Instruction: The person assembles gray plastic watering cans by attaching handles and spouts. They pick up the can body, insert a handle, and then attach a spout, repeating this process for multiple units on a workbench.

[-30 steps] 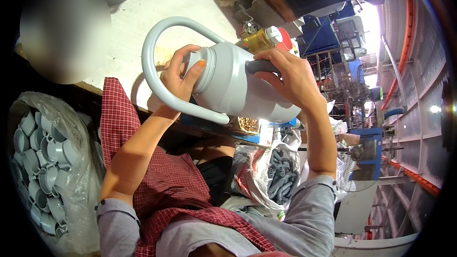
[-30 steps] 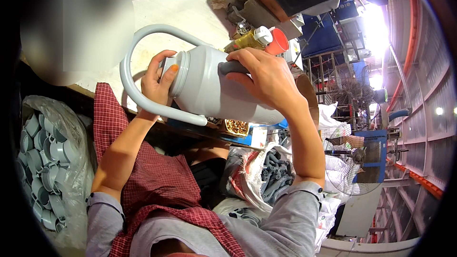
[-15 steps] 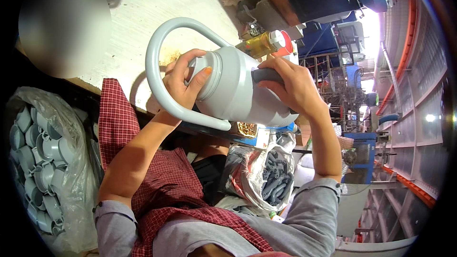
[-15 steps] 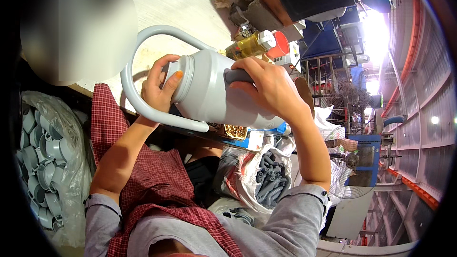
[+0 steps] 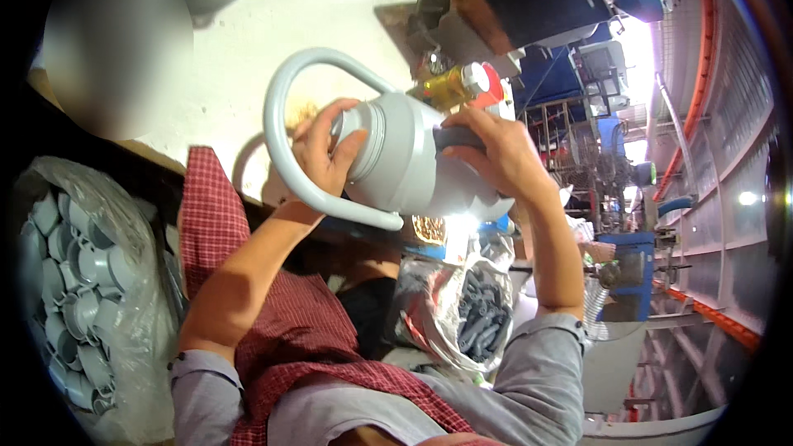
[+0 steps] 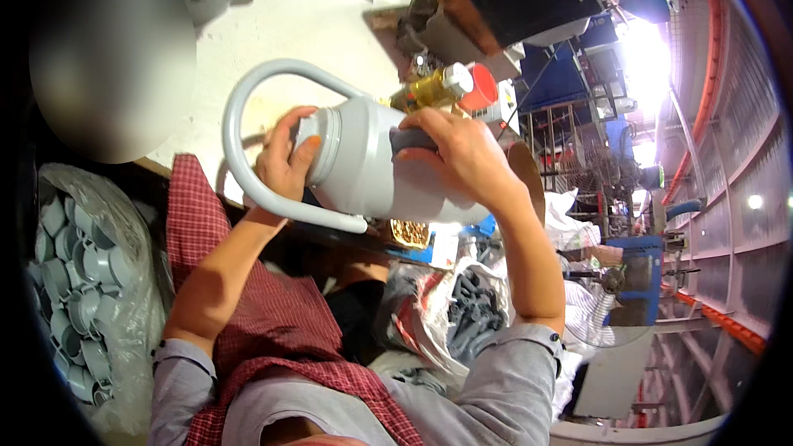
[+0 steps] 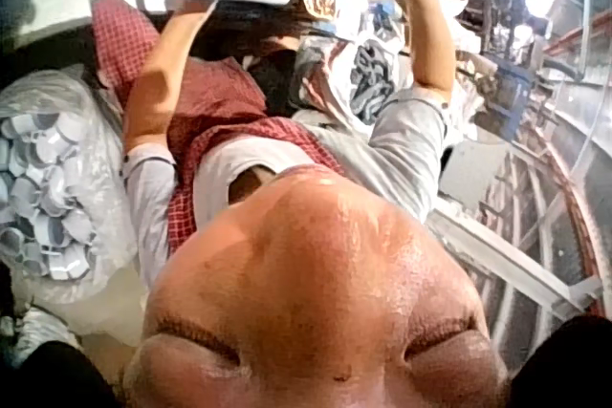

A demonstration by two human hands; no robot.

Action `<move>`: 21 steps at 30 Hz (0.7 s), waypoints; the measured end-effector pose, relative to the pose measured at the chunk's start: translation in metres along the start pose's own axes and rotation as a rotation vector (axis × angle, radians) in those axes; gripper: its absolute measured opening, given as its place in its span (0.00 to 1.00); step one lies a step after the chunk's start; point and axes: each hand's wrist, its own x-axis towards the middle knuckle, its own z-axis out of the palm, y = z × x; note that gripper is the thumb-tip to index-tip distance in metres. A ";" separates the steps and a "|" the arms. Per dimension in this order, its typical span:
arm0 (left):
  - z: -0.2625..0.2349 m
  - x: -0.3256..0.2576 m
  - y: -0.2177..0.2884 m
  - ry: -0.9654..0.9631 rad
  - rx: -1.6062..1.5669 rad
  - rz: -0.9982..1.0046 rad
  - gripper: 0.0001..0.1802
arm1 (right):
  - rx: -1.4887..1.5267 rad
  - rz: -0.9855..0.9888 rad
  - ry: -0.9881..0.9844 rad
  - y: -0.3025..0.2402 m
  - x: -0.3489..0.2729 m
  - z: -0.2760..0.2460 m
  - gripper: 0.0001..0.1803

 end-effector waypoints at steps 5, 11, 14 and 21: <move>0.007 0.012 -0.004 0.076 0.115 0.152 0.18 | -0.127 -0.027 0.122 -0.006 -0.007 -0.003 0.18; 0.019 0.010 0.005 0.003 0.061 -0.012 0.20 | -0.217 0.001 0.016 -0.002 -0.017 -0.022 0.22; -0.014 0.021 0.027 0.089 0.106 0.040 0.22 | -0.302 -0.319 0.158 -0.001 0.015 -0.028 0.22; -0.032 0.012 0.050 0.181 -0.134 0.087 0.21 | -0.377 -0.586 0.436 -0.007 0.017 -0.020 0.17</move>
